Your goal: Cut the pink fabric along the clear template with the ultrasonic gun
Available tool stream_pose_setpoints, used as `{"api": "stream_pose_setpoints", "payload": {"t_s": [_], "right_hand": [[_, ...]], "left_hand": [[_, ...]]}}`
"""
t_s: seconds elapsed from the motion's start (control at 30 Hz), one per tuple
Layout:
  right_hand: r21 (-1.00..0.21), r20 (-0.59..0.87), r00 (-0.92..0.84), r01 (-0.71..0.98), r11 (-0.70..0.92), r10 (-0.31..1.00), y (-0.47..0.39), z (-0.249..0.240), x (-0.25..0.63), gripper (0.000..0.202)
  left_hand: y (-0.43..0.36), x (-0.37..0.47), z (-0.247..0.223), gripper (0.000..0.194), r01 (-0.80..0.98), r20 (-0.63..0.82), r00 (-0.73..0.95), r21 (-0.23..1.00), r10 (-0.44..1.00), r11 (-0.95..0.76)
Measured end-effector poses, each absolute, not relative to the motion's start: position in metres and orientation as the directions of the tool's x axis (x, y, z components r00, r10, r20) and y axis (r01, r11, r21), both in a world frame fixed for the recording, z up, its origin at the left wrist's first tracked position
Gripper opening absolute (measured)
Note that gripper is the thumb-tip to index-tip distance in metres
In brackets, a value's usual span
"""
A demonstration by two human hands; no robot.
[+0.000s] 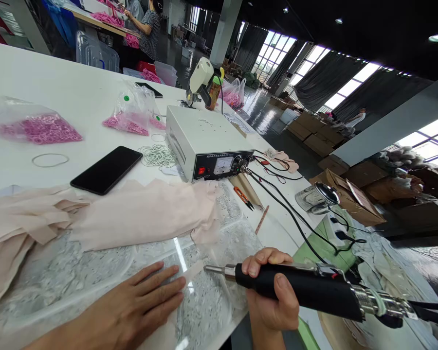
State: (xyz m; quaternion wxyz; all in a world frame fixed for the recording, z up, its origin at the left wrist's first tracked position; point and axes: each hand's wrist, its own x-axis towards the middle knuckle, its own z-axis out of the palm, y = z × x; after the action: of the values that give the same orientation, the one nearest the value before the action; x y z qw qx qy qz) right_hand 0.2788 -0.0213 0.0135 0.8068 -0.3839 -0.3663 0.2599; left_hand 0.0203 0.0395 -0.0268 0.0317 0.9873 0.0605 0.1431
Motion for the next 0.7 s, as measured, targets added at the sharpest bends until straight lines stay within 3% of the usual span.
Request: {"api": "stream_pose_setpoints", "payload": {"t_s": [0.7], "right_hand": [[-0.810,0.397,0.575,-0.146,0.568,0.715,-0.0152,0.0156,0.2762,0.010]], "left_hand": [[0.0404,0.0214,-0.0256,0.067,0.112,0.311,0.943,0.026,0.115,-0.993]]}}
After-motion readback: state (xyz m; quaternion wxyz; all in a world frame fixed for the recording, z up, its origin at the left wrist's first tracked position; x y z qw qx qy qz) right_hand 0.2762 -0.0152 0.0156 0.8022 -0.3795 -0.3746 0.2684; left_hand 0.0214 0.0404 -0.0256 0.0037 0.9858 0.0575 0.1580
